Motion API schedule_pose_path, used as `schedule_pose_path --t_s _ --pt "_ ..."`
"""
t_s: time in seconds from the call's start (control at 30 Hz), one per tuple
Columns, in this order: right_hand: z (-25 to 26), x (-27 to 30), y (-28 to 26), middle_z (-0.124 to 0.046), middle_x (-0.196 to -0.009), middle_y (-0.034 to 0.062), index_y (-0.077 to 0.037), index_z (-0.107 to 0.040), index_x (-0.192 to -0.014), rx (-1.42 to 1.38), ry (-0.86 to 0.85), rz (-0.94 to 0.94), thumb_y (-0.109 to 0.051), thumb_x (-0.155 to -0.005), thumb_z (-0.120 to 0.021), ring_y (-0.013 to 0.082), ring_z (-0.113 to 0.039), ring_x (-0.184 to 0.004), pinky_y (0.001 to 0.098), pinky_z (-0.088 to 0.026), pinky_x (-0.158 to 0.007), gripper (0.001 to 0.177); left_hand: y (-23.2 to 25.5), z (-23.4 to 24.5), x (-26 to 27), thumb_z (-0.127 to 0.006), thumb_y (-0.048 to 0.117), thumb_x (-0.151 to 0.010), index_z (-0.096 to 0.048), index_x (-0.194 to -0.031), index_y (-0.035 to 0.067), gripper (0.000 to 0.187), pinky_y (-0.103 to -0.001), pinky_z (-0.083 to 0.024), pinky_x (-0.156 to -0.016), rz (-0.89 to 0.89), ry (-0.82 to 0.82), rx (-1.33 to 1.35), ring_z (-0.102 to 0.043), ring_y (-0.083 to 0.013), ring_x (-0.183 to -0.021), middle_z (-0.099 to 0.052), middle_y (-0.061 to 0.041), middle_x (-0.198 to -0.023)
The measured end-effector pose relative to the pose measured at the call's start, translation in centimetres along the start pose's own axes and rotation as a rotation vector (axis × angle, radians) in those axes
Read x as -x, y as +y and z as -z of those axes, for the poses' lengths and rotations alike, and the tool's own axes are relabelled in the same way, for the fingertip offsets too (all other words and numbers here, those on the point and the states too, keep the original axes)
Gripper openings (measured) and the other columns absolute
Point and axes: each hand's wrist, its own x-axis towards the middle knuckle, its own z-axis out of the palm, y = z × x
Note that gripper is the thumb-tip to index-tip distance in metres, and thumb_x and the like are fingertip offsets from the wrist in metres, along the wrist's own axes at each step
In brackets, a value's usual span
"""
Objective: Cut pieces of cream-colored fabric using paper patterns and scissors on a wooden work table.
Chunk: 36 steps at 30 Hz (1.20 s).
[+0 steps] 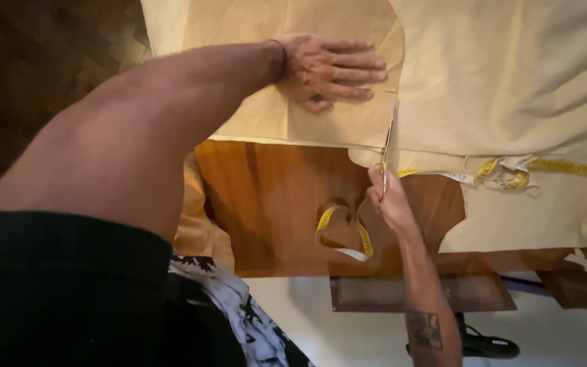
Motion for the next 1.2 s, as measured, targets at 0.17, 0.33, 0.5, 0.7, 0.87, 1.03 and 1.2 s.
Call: schedule_pose_path --t_s 0.17,0.33,0.5,0.7,0.87,1.03,1.2 --pt "1.7 -0.9 0.0 -0.028 -0.050 -0.0084 -0.015 -0.037 -0.083 -0.035 -0.091 -0.001 -0.054 -0.110 -0.051 0.0027 -0.023 -0.039 0.0227 -0.016 -0.035 0.050 0.0 -0.8 0.2 -0.055 0.035 -0.096 -0.041 -0.161 0.010 0.071 -0.054 -0.015 -0.134 -0.025 0.037 -0.032 -0.019 -0.0310 -0.162 -0.023 -0.016 -0.175" --pt "0.2 -0.5 -2.0 -0.033 -0.049 -0.0082 -0.017 -0.047 -0.097 -0.012 -0.031 -0.045 -0.052 -0.099 -0.052 0.0059 -0.030 -0.037 0.0256 -0.021 -0.035 0.035 -0.1 -0.1 0.2 -0.055 0.034 -0.096 -0.040 -0.160 0.011 0.070 -0.054 -0.015 -0.133 -0.015 0.009 -0.055 -0.019 -0.0309 -0.163 -0.023 -0.016 -0.175" --pt "1.7 -1.3 -1.2 -0.030 -0.050 -0.0095 -0.012 -0.044 -0.094 -0.026 -0.081 0.012 -0.055 -0.106 -0.051 0.0036 -0.026 -0.039 0.0241 -0.019 -0.036 0.045 0.0 -0.1 0.3 -0.054 0.034 -0.096 -0.040 -0.159 0.009 0.069 -0.054 -0.014 -0.133 -0.027 0.003 -0.042 -0.018 -0.0321 -0.162 -0.022 -0.017 -0.174" --pt "1.1 -1.3 -2.3 -0.030 -0.048 -0.0071 -0.014 -0.046 -0.097 0.005 -0.070 -0.058 -0.056 -0.099 -0.052 0.0059 -0.026 -0.037 0.0263 -0.018 -0.035 0.042 -0.3 -0.3 0.5 -0.056 0.034 -0.096 -0.043 -0.157 0.008 0.067 -0.055 -0.016 -0.132 -0.020 0.025 0.001 -0.018 -0.0336 -0.162 -0.022 -0.020 -0.174" --pt "1.6 -1.7 -3.3 -0.030 -0.050 -0.0097 -0.015 -0.045 -0.102 -0.068 -0.118 0.009 -0.058 -0.101 -0.046 0.0016 -0.026 -0.039 0.0214 -0.017 -0.036 0.043 -0.3 -0.3 0.4 -0.056 0.032 -0.096 -0.043 -0.157 0.007 0.067 -0.058 -0.016 -0.131 -0.049 0.062 0.039 -0.019 -0.0361 -0.161 -0.022 -0.022 -0.172" --pt "1.3 -1.9 -2.9 -0.031 -0.051 -0.0080 -0.013 -0.044 -0.097 0.007 -0.086 -0.016 -0.056 -0.102 -0.052 0.0056 -0.029 -0.039 0.0256 -0.022 -0.035 0.044 -0.4 -0.9 0.5 -0.056 0.032 -0.096 -0.042 -0.159 0.009 0.068 -0.056 -0.017 -0.132 -0.032 0.060 0.005 -0.019 -0.0348 -0.161 -0.021 -0.021 -0.173" --pt "2.3 -2.5 -2.3 -0.032 -0.054 -0.0095 -0.013 -0.044 -0.098 -0.036 -0.059 -0.008 -0.056 -0.103 -0.049 0.0044 -0.029 -0.041 0.0240 -0.019 -0.035 0.044 0.1 -0.9 0.5 -0.056 0.031 -0.097 -0.039 -0.160 0.010 0.069 -0.056 -0.016 -0.132 -0.032 0.062 0.006 -0.019 -0.0340 -0.162 -0.020 -0.020 -0.174"
